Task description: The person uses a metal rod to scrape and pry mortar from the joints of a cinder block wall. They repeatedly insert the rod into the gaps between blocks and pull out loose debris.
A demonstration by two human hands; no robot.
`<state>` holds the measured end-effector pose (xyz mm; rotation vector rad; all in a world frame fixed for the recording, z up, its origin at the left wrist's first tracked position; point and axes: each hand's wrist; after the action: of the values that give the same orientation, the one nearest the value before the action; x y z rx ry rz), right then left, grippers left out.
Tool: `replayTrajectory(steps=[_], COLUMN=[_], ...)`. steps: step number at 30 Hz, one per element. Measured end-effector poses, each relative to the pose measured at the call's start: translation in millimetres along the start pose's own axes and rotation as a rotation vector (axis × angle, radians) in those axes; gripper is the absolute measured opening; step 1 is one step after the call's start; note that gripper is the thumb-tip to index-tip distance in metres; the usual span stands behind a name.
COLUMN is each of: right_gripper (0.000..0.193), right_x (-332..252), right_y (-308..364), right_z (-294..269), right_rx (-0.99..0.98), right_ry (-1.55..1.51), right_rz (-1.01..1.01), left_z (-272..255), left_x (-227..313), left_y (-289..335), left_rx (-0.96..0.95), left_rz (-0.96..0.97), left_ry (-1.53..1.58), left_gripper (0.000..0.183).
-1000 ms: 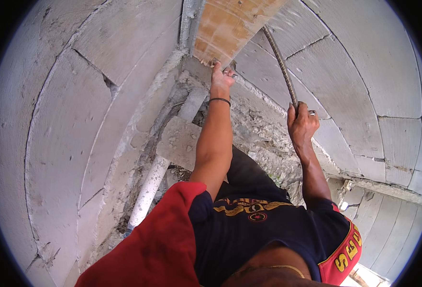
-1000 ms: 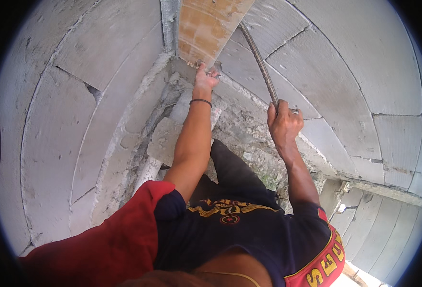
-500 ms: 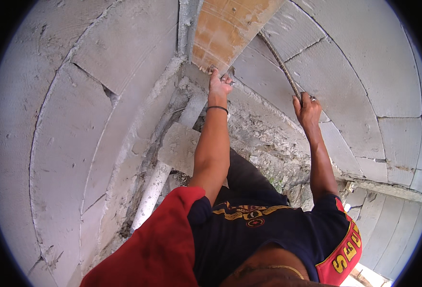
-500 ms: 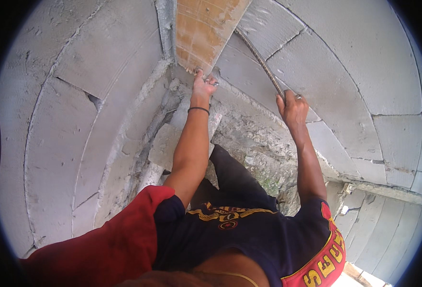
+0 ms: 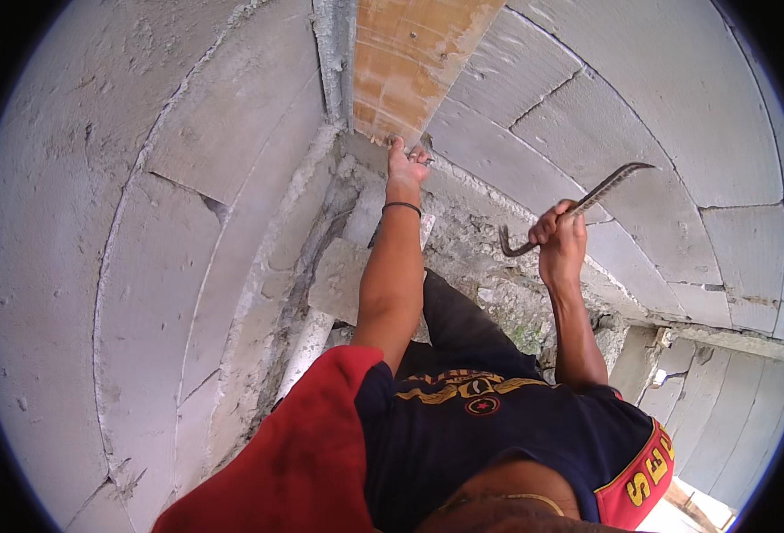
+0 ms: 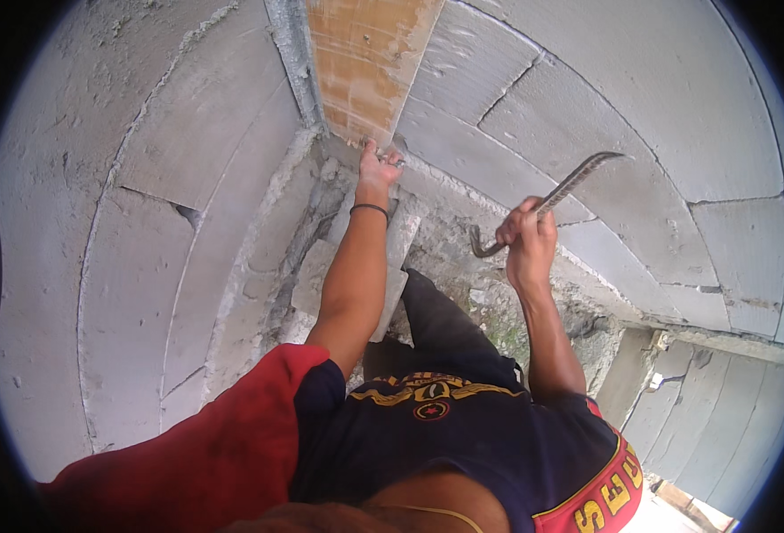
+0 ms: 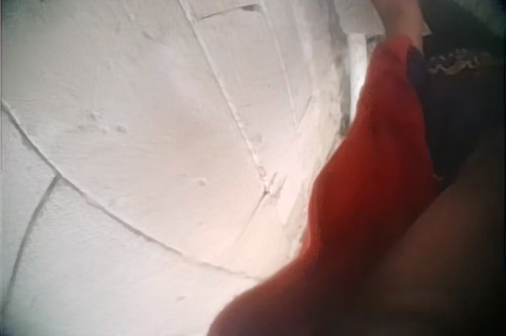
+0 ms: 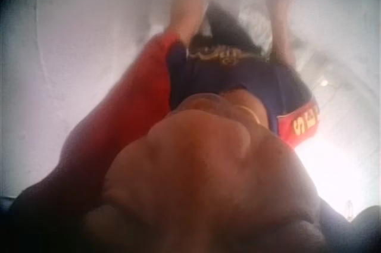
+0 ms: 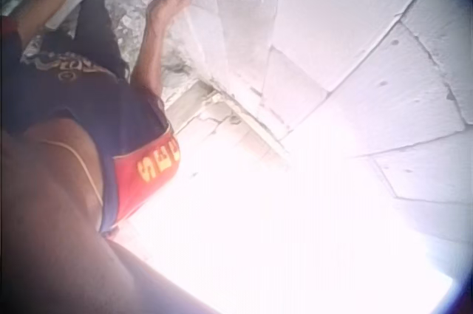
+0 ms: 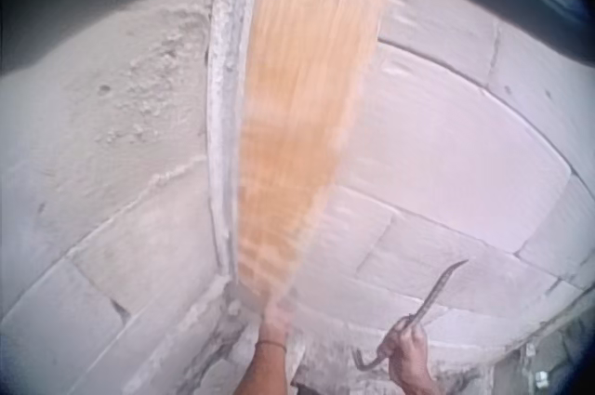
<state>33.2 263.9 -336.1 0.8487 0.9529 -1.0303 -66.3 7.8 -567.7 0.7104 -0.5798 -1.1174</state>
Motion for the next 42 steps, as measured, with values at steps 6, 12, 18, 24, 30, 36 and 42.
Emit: replayTrajectory(steps=[6, 12, 18, 24, 30, 36, 42], right_gripper=[0.03, 0.027, 0.034, 0.038, 0.043, 0.05, 0.032], right_x=[-15.5, -40.9, -12.3, -31.4, -60.8, -71.9, -21.5], right_y=[-32.0, -88.0, -109.9, -108.2, -102.0, -77.1, -39.5], right_z=[69.6, 173.5, 204.7, 187.4, 159.9, 172.3, 177.0], right_rx=[-0.15, -0.304, -0.348, -0.66, -0.937, -1.029, -0.356], right_ry=[0.438, 1.356, 1.361, 1.188, 1.311, 1.289, 1.021], right_rz=[-0.462, -1.164, -1.331, -1.387, -1.165, -0.885, -0.776], left_z=[-3.8, 13.2, 17.9, -13.5, -6.6, -7.4, -15.2], left_x=[1.7, 4.5, 4.0, 17.6, 3.2, 1.9, 5.4], left_y=[-19.9, 2.1, 21.5, -15.2, -1.7, 14.3, 28.0], left_rx=[-0.121, -0.098, -0.177, -0.592, -0.548, -0.324, -0.288], left_rz=[-0.044, -0.01, 0.023, 0.114, 0.09, 0.034, 0.008], left_ry=[0.028, -0.062, -0.019, -0.037, -0.066, -0.084, -0.127], left_gripper=[0.036, 0.033, 0.031, 0.041, 0.042, 0.041, 0.04])
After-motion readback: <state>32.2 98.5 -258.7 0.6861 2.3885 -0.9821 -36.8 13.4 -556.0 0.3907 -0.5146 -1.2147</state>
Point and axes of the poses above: each hand's wrist, its own y-axis away from the middle knuckle, its own z-axis out of the palm, x = y × z, and after that the axes turned 10 degrees about z, right-handed
